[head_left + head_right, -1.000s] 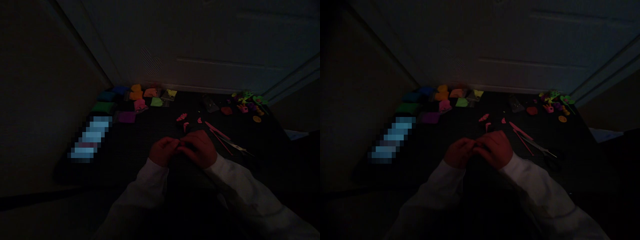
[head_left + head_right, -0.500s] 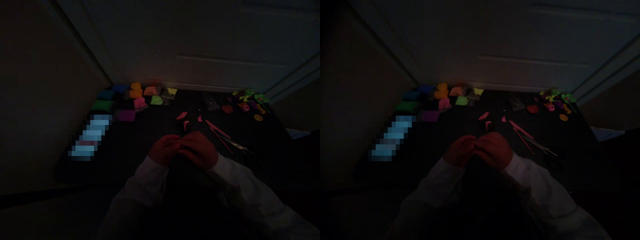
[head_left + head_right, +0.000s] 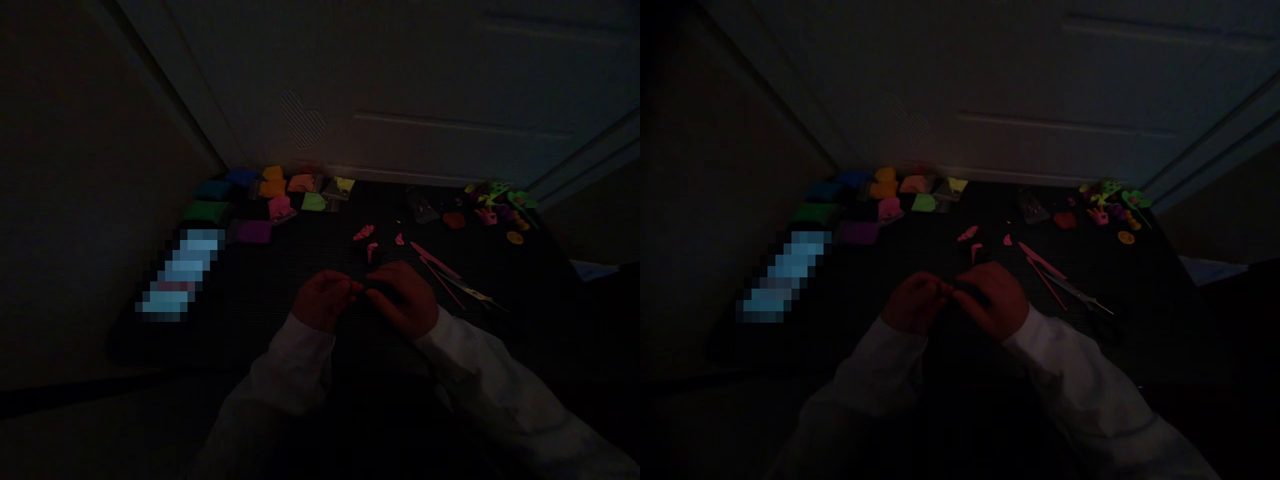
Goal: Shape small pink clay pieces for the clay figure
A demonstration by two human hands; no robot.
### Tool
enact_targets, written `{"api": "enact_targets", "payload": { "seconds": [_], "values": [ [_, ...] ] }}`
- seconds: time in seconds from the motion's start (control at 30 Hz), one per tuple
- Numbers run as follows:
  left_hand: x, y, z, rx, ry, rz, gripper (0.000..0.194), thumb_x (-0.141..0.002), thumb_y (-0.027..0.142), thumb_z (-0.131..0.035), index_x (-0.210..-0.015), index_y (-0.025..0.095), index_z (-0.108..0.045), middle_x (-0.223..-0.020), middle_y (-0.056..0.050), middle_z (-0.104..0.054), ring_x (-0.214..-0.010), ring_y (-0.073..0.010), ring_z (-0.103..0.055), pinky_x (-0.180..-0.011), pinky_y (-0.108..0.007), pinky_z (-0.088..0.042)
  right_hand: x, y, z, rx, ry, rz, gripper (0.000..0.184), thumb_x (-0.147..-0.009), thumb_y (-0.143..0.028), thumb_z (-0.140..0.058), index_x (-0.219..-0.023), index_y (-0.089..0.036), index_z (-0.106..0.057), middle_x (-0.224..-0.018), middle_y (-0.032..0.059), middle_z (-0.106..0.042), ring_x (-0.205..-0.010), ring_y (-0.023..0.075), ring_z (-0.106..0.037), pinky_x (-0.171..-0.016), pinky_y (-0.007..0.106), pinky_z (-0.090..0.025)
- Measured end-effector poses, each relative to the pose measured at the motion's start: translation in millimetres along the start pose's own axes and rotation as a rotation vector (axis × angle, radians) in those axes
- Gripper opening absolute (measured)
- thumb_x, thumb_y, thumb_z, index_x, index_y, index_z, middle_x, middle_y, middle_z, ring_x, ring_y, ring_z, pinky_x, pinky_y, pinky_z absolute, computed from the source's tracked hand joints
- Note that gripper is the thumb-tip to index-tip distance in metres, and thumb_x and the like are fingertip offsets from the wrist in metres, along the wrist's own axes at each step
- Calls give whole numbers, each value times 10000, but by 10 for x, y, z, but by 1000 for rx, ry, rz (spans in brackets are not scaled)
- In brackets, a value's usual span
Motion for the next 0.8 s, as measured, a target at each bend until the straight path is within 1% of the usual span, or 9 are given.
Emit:
{"api": "enact_targets", "payload": {
  "seconds": [0.1,0.17,0.27,0.37,0.43,0.57,0.63,0.73,0.8],
  "values": [
    [-13,34,7,10,15,-43,348,-339,228,-816,-509,143,-523,-463,52,-594,-468,-53,-547,-494,-157,-432,-1,16,-3,-3,-2,-10,202,-770,-235,-547,-966,-191,-541,-880,61,-610,-849,170,-557,-725,339,-479],
    [-15,24,1,13,13,-35,351,-335,255,-816,-502,142,-529,-459,50,-590,-471,-61,-552,-486,-163,-436,2,13,1,-2,3,-11,201,-766,-224,-551,-963,-187,-542,-874,63,-611,-846,168,-556,-730,334,-477],
    [-4,-20,-3,4,8,14,324,-427,318,-789,-621,134,-605,-502,11,-618,-507,-103,-590,-470,-189,-454,13,0,-11,1,-9,-12,205,-768,-214,-542,-971,-184,-541,-884,66,-610,-857,168,-552,-737,333,-472],
    [8,-29,-10,-26,-14,30,312,-517,333,-750,-719,134,-619,-535,8,-625,-520,-111,-599,-461,-194,-453,14,35,19,40,2,-17,199,-772,-206,-528,-969,-189,-547,-890,64,-613,-861,171,-553,-743,341,-464],
    [10,-13,-25,-51,-40,17,297,-511,335,-753,-663,137,-592,-500,20,-604,-477,-102,-576,-438,-192,-431,-1,149,129,122,78,-51,183,-772,-187,-521,-951,-190,-561,-886,60,-619,-858,172,-556,-762,354,-448],
    [8,33,-59,-55,-80,-35,387,-424,345,-785,-501,160,-454,-387,61,-516,-356,-64,-455,-372,-180,-336,5,518,527,347,344,-206,144,-783,-199,-500,-890,-186,-596,-842,57,-630,-812,186,-563,-741,376,-426],
    [9,17,-70,-65,-87,-31,367,-445,363,-773,-519,161,-475,-398,62,-515,-354,-60,-447,-372,-183,-328,19,634,633,363,390,-272,156,-793,-225,-487,-888,-185,-604,-814,52,-626,-781,183,-566,-734,377,-423],
    [11,-49,-64,-107,-81,10,304,-530,387,-728,-620,140,-574,-469,23,-574,-410,-81,-509,-409,-201,-373,9,545,569,272,322,-270,168,-799,-238,-489,-911,-193,-607,-846,48,-624,-789,169,-566,-723,352,-433],
    [10,-77,-57,-138,-80,21,308,-557,378,-715,-683,118,-608,-490,0,-596,-434,-87,-525,-438,-209,-389,-26,318,369,182,176,-179,189,-784,-229,-521,-952,-199,-603,-885,46,-626,-848,163,-563,-761,339,-432]
  ]
}}
Point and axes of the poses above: each hand's wrist, its own x-axis away from the middle knuckle, its own z-axis out of the back of the hand, y = z × x, the point moved 9 cm from there along -x, towards the middle knuckle
